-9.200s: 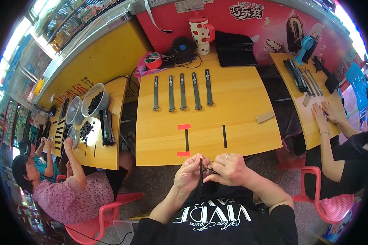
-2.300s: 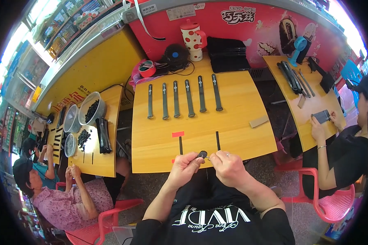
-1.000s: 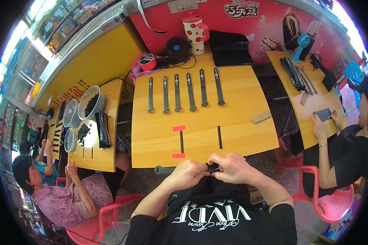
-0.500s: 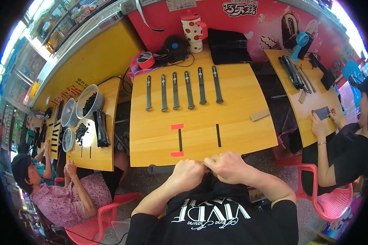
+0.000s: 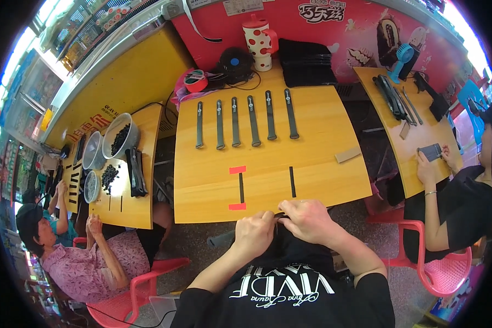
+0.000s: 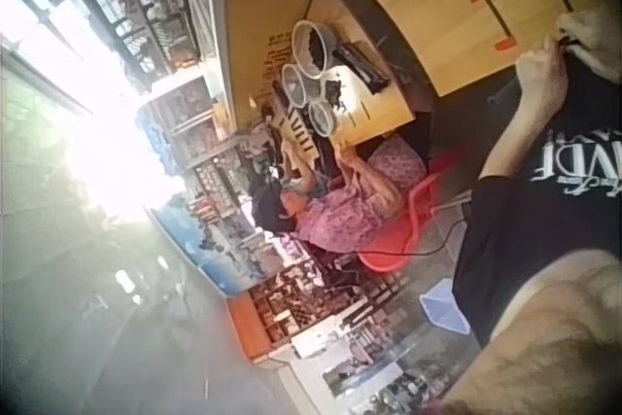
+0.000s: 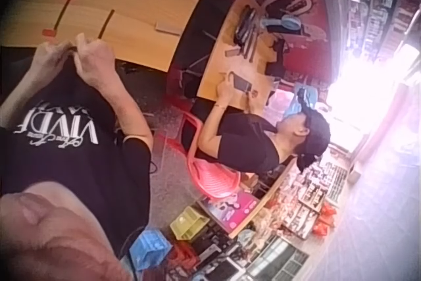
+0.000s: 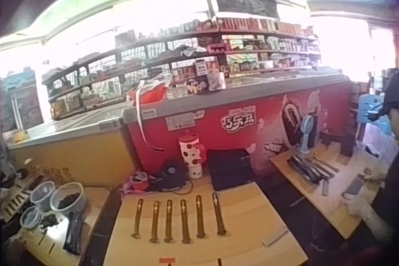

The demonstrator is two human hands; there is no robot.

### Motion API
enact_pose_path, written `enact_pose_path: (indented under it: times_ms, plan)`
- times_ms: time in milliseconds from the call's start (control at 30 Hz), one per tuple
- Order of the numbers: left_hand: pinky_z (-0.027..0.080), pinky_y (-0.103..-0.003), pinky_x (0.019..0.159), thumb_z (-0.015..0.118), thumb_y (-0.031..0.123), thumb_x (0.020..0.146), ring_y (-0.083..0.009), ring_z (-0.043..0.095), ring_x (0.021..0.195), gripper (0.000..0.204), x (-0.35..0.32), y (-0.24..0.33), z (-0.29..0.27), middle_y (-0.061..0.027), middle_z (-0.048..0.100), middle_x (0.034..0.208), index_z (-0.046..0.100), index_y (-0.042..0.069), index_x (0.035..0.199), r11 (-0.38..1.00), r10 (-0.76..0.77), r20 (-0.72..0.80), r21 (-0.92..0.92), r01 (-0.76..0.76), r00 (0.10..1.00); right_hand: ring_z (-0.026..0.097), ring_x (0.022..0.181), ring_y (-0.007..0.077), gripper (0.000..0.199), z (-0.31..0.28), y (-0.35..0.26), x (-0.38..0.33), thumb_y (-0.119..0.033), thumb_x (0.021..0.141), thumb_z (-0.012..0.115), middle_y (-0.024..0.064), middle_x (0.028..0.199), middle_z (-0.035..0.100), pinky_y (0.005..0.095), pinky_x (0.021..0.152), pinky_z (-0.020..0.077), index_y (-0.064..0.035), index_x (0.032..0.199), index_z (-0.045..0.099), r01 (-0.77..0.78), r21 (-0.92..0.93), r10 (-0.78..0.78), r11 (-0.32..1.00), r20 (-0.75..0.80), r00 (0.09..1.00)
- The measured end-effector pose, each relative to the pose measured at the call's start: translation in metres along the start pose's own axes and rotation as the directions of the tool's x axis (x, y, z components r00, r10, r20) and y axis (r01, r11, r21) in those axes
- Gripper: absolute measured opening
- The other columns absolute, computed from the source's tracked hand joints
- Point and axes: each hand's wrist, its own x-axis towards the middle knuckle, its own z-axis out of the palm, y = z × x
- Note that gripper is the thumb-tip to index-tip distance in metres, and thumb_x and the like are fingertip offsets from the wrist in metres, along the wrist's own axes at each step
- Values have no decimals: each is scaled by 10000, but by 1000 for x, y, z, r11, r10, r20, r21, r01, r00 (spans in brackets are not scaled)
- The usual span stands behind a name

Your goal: Assembling small black plastic parts onto grey straps at a workshop table.

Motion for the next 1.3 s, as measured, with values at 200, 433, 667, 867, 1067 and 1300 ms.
enact_pose_path:
  times_ms: [200,433,667,867,1067,1300]
  plan:
    - [472,-432,463,630,111,834,-350,616,555,143,4,5,10,-162,605,639,554,40,736,996,-74,-145,32,79,987,621,651,314,171,13,-16,2,-85,765,639,127,706,601,403,528,483,-32,881,523,-48,-242,51,969,7,999]
    - [472,-314,467,598,52,885,-224,628,520,86,4,-1,20,-150,635,659,652,-10,914,779,-296,-70,-595,199,952,609,610,271,115,25,-18,-3,-69,783,624,109,687,587,365,505,474,-52,825,518,-124,-172,74,977,-275,959]
    - [427,-195,482,538,94,967,-44,544,543,157,4,10,23,5,596,661,648,-18,976,321,-418,138,-902,288,898,605,602,286,134,25,-18,2,-116,837,648,106,675,580,379,508,465,-56,787,539,-90,-81,54,993,-376,925]
    - [424,-189,497,518,133,997,-41,530,549,178,2,11,22,23,574,660,605,3,910,173,-355,216,-941,291,910,595,589,304,150,32,-13,2,-119,838,653,113,679,576,392,502,455,-54,770,536,-98,62,115,993,-394,912]
    - [436,-183,536,511,131,1000,-38,537,601,163,0,8,21,16,589,720,606,0,979,200,-298,243,-930,309,923,599,594,320,188,23,-9,2,-126,845,659,125,665,578,411,504,451,-44,746,522,-96,108,126,990,-325,937]
    - [512,-259,697,482,114,1001,-121,615,773,222,-2,1,16,-62,644,913,597,-31,1125,-101,-202,334,-942,320,921,602,605,324,196,23,0,-4,-127,853,665,127,668,578,424,513,457,-41,742,528,-91,219,145,971,-246,958]
